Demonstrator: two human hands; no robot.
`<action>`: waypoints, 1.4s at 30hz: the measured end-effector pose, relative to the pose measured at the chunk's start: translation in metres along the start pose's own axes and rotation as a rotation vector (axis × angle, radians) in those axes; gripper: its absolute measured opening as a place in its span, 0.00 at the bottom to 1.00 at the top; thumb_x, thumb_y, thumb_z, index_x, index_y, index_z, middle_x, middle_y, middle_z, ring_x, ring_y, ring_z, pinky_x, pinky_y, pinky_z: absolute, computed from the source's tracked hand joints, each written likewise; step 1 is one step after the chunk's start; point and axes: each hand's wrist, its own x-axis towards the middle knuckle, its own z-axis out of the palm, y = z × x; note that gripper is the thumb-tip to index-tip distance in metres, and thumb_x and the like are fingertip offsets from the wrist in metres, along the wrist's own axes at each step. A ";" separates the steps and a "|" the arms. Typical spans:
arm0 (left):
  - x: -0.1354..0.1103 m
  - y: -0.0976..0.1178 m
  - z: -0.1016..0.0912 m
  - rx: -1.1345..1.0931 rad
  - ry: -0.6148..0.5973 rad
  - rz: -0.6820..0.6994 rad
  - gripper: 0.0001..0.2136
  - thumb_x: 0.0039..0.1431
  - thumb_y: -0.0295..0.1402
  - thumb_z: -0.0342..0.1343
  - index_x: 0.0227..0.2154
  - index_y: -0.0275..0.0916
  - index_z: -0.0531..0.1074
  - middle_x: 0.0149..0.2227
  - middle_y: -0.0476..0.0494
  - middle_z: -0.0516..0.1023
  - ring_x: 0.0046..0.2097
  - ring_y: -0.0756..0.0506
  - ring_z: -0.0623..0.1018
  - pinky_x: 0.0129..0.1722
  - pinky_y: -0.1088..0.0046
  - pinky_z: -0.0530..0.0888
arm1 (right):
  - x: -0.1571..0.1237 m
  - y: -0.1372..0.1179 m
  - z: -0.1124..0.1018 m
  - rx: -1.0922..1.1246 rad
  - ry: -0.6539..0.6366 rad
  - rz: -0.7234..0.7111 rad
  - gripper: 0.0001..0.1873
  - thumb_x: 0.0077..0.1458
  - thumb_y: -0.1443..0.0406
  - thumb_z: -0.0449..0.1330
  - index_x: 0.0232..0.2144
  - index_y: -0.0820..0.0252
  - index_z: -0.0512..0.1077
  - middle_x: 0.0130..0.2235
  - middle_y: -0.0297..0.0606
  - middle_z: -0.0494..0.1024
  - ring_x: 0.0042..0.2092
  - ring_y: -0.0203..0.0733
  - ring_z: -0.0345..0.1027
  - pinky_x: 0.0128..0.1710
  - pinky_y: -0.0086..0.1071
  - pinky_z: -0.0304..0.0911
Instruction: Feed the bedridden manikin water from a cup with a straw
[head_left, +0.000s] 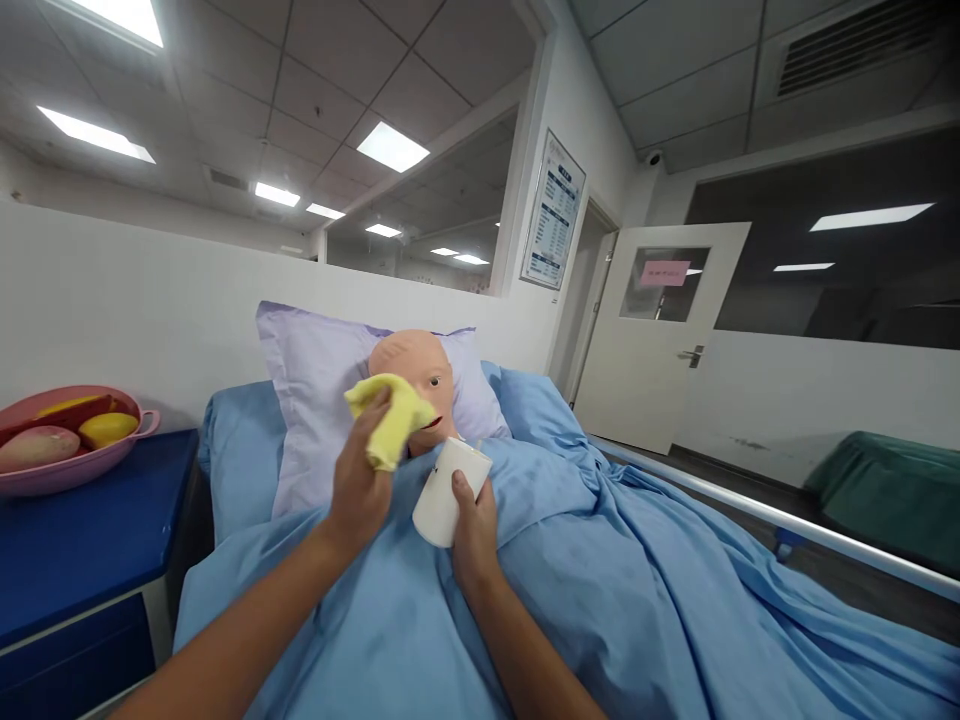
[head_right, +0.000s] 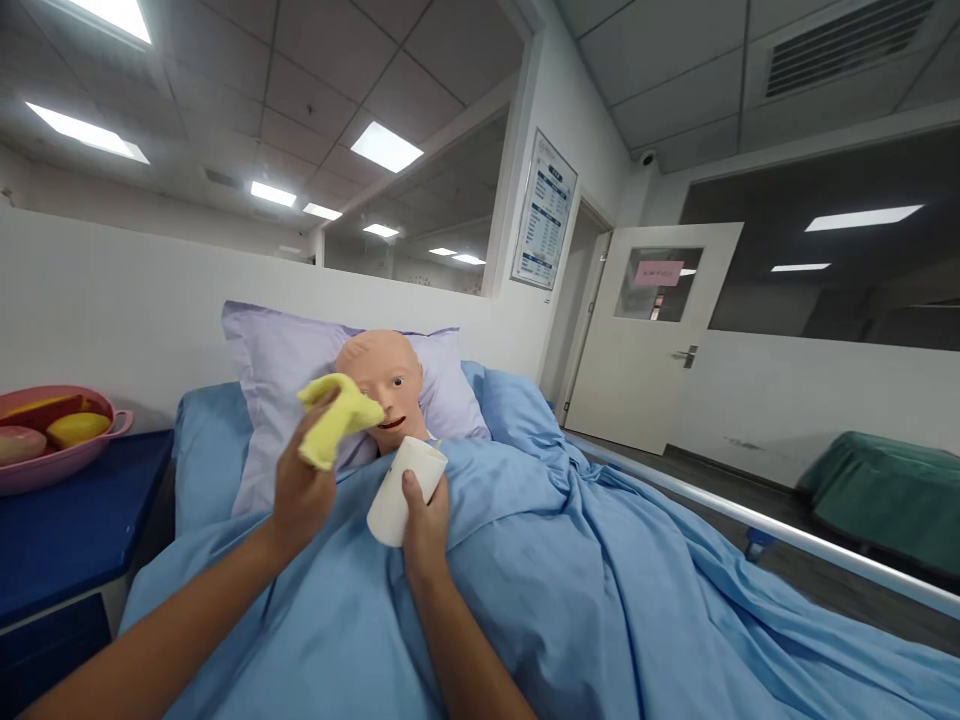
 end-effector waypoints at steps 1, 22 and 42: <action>0.008 -0.002 0.006 0.039 -0.132 -0.003 0.17 0.56 0.19 0.58 0.46 0.41 0.78 0.63 0.48 0.69 0.71 0.44 0.52 0.69 0.68 0.54 | 0.000 -0.001 0.001 0.019 -0.007 -0.011 0.29 0.51 0.51 0.67 0.52 0.55 0.68 0.39 0.36 0.81 0.36 0.44 0.76 0.35 0.36 0.72; 0.019 -0.071 -0.056 1.172 -0.658 0.686 0.18 0.65 0.26 0.46 0.55 0.36 0.71 0.52 0.36 0.79 0.53 0.41 0.78 0.55 0.56 0.75 | -0.001 -0.008 0.005 0.119 0.047 0.027 0.27 0.53 0.50 0.65 0.50 0.57 0.70 0.36 0.34 0.81 0.33 0.41 0.75 0.32 0.33 0.72; 0.049 -0.063 -0.017 1.457 -0.656 1.188 0.18 0.67 0.22 0.44 0.57 0.29 0.66 0.56 0.32 0.76 0.60 0.41 0.73 0.61 0.58 0.72 | 0.003 -0.004 0.004 0.161 -0.007 -0.061 0.27 0.56 0.53 0.63 0.55 0.57 0.69 0.46 0.38 0.80 0.41 0.44 0.75 0.36 0.34 0.71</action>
